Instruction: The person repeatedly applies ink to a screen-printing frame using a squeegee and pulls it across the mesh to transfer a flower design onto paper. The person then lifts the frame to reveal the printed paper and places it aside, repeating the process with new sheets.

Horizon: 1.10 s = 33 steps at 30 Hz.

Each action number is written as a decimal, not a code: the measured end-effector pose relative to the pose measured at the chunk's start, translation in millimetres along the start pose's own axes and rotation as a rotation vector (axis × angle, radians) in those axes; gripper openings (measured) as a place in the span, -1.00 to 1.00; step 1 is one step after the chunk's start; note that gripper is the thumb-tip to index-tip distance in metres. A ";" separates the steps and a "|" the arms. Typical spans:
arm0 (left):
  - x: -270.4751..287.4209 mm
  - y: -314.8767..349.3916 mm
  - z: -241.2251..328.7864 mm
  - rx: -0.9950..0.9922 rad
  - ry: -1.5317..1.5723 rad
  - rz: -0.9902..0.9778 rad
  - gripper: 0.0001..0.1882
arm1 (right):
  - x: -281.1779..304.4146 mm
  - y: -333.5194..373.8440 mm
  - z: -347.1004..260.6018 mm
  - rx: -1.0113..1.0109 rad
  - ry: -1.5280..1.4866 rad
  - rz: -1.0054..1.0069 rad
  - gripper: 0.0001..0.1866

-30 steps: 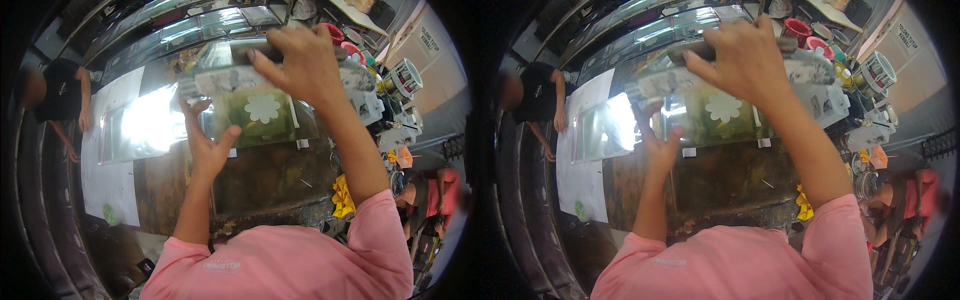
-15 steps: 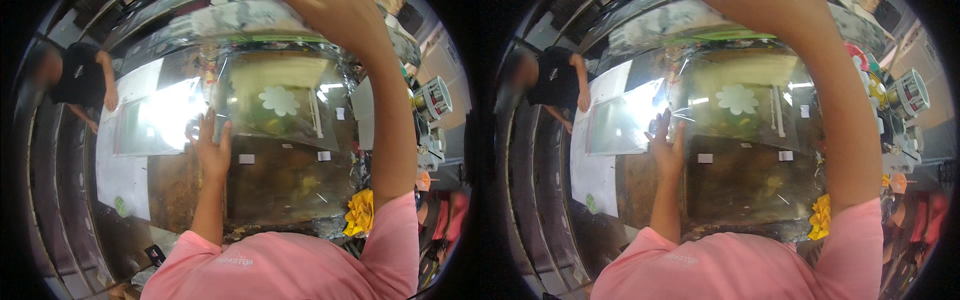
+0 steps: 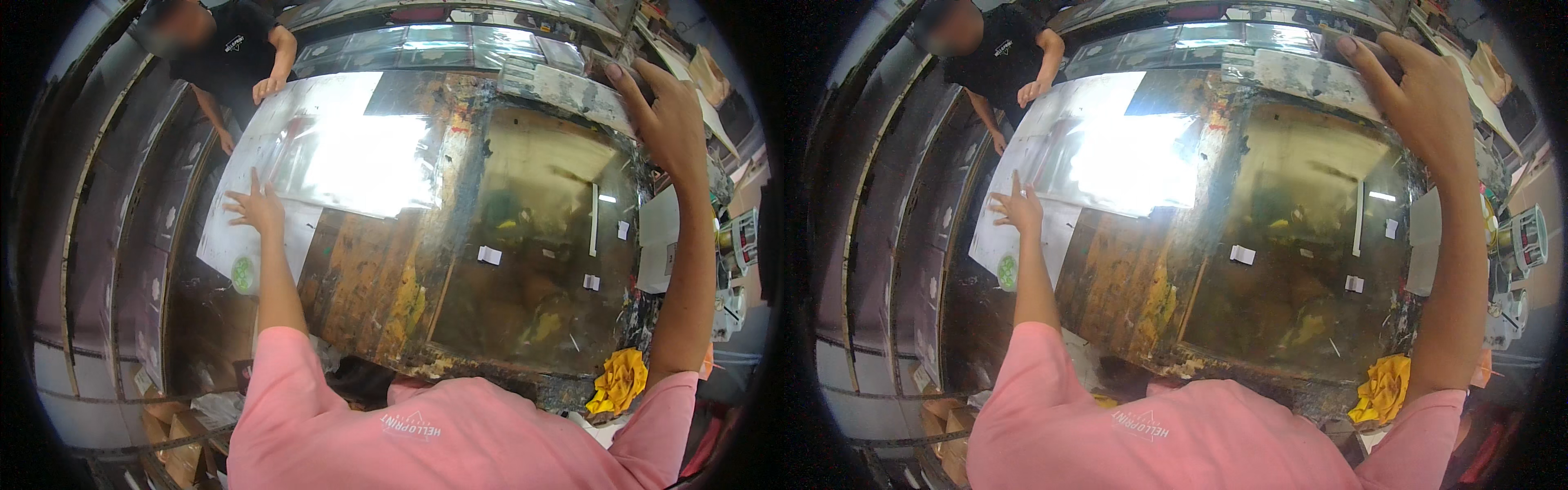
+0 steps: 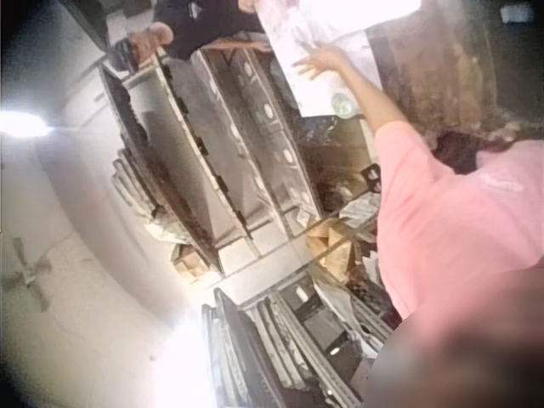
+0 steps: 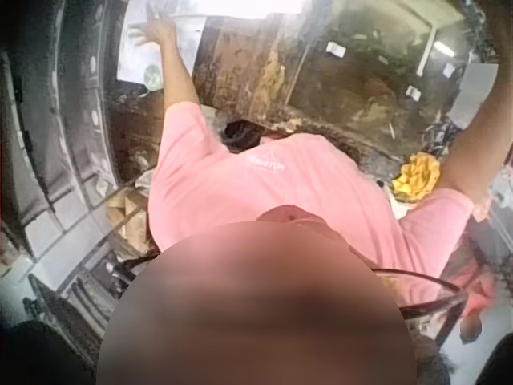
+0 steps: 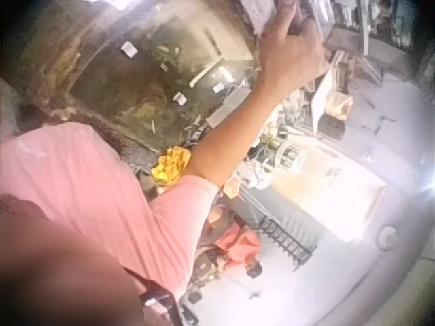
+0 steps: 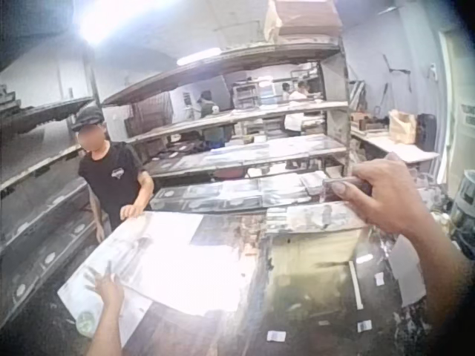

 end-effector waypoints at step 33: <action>141.6 409.3 403.0 -1.150 0.791 -0.590 0.41 | 11.5 -16.4 -9.7 0.089 0.009 -0.006 -0.12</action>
Point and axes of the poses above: each hand's wrist, its own y-axis away from the middle knuckle, its own x-axis out of the back of the hand, z = x × y, the point moved 9 cm from there along -y, towards the middle knuckle, and after that the axes turned 15 degrees about z, right-handed, at the moved point
